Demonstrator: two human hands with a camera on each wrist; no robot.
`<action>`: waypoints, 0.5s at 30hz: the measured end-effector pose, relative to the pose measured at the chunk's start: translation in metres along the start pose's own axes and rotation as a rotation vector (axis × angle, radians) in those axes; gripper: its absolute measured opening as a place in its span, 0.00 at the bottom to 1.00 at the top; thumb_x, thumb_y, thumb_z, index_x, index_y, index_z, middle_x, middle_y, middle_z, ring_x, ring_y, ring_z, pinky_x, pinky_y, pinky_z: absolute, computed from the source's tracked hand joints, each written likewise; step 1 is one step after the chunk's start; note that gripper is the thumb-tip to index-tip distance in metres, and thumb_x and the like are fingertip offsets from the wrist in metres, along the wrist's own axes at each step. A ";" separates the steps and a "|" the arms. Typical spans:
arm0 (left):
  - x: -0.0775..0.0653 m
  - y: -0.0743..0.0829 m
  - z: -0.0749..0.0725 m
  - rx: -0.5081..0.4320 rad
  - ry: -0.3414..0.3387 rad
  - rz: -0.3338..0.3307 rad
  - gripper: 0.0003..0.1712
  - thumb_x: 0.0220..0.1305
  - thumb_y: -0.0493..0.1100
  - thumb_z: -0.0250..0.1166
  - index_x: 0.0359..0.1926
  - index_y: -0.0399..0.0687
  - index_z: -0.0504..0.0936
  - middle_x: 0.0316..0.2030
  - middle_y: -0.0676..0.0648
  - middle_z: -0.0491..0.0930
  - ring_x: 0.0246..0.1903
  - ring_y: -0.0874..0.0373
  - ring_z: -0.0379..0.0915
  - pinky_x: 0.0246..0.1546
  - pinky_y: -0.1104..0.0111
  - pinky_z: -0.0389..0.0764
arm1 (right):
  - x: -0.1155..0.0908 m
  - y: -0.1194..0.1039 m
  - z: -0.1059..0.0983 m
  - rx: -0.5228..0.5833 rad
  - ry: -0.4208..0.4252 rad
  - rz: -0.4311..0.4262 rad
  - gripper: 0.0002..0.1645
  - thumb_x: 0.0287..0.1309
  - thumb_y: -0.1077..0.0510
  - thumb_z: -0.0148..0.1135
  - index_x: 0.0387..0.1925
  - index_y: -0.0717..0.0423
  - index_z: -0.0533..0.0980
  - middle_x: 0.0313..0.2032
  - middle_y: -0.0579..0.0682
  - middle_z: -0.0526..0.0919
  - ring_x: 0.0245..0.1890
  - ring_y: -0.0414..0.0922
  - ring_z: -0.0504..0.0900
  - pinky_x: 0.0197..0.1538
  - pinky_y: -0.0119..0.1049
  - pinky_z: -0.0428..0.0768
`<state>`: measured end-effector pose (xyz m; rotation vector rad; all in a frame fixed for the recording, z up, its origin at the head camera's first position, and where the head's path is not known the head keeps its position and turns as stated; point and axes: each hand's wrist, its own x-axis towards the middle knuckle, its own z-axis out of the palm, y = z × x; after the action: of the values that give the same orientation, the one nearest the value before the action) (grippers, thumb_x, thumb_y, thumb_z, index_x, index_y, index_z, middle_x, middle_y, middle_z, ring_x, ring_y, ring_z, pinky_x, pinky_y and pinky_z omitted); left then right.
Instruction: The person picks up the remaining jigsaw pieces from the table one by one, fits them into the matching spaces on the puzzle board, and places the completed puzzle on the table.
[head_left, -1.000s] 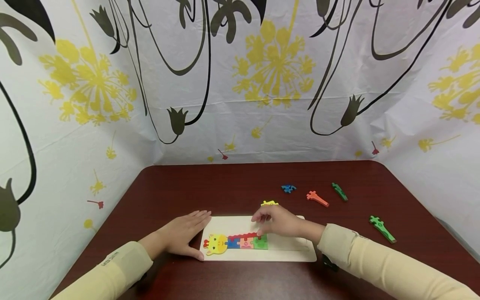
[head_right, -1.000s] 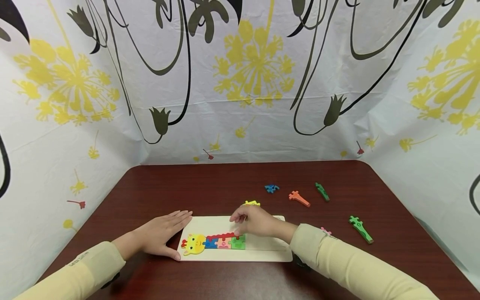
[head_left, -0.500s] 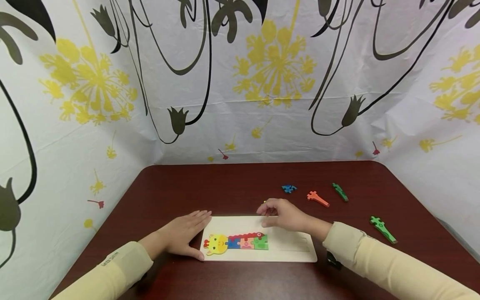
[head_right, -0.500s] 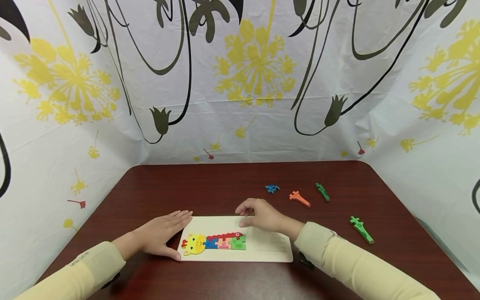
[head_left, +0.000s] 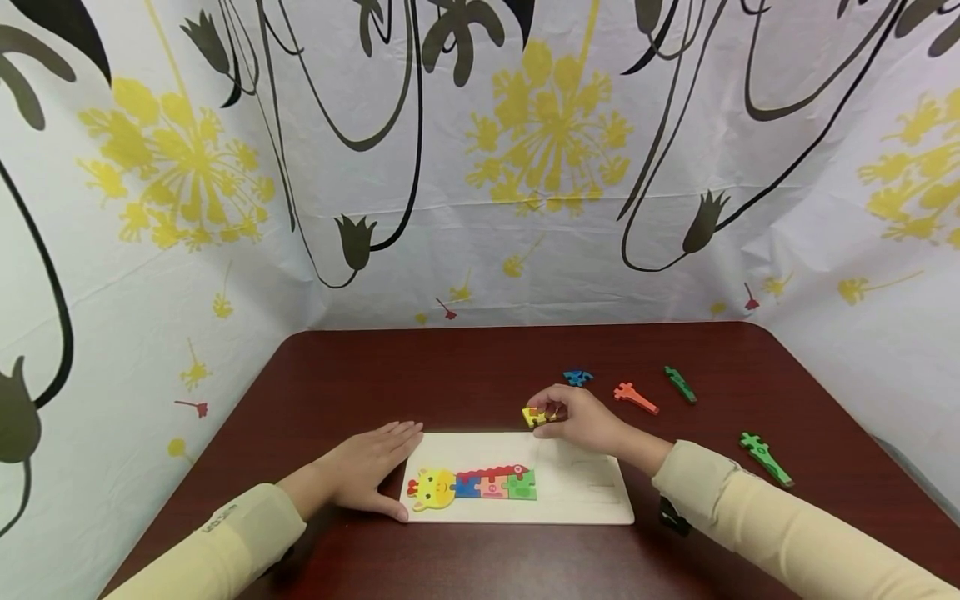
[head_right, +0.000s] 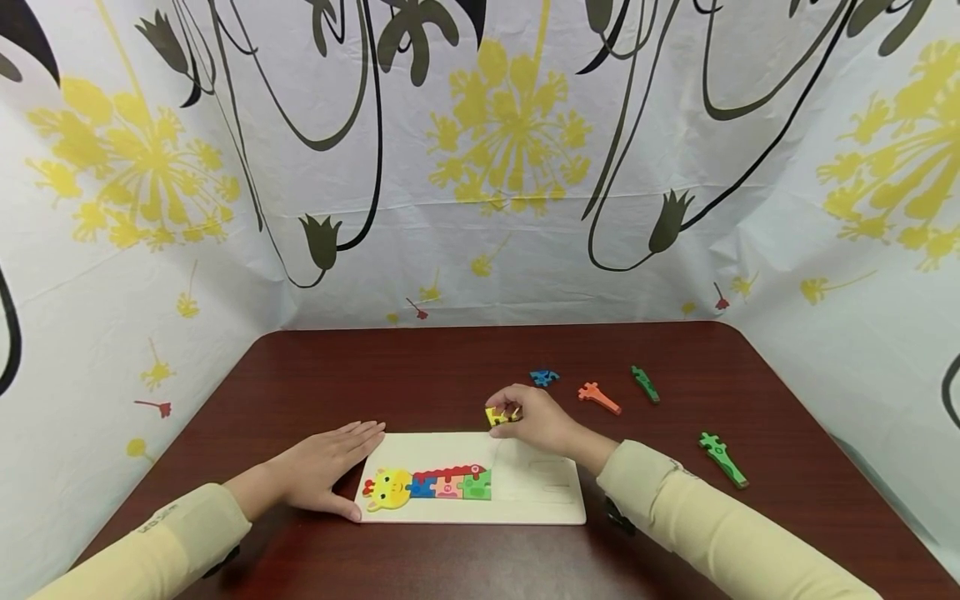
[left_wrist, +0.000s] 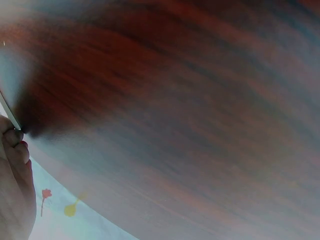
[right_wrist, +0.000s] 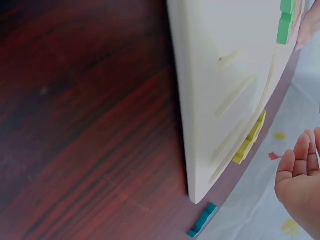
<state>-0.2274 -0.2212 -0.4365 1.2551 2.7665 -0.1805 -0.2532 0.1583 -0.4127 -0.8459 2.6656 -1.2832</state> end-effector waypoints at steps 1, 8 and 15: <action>0.000 0.000 0.000 -0.002 0.001 0.001 0.66 0.50 0.86 0.40 0.76 0.43 0.49 0.75 0.45 0.48 0.73 0.53 0.41 0.70 0.59 0.49 | 0.000 0.001 -0.001 0.000 0.005 0.012 0.18 0.56 0.63 0.70 0.48 0.62 0.79 0.43 0.55 0.80 0.42 0.53 0.76 0.42 0.38 0.79; -0.001 0.001 -0.001 -0.005 0.002 0.001 0.66 0.51 0.86 0.40 0.76 0.43 0.49 0.75 0.45 0.48 0.73 0.53 0.41 0.70 0.59 0.50 | 0.001 0.007 -0.005 -0.012 0.053 0.064 0.21 0.55 0.63 0.70 0.51 0.65 0.78 0.44 0.57 0.80 0.44 0.54 0.77 0.45 0.41 0.79; -0.001 0.000 -0.001 -0.002 0.004 0.005 0.66 0.51 0.86 0.40 0.76 0.42 0.49 0.75 0.45 0.48 0.73 0.53 0.41 0.70 0.59 0.49 | 0.003 0.015 -0.009 -0.056 0.093 0.095 0.22 0.55 0.64 0.70 0.51 0.67 0.77 0.43 0.57 0.80 0.43 0.52 0.77 0.46 0.42 0.80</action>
<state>-0.2268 -0.2215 -0.4357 1.2626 2.7665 -0.1743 -0.2648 0.1702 -0.4173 -0.6718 2.7879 -1.2619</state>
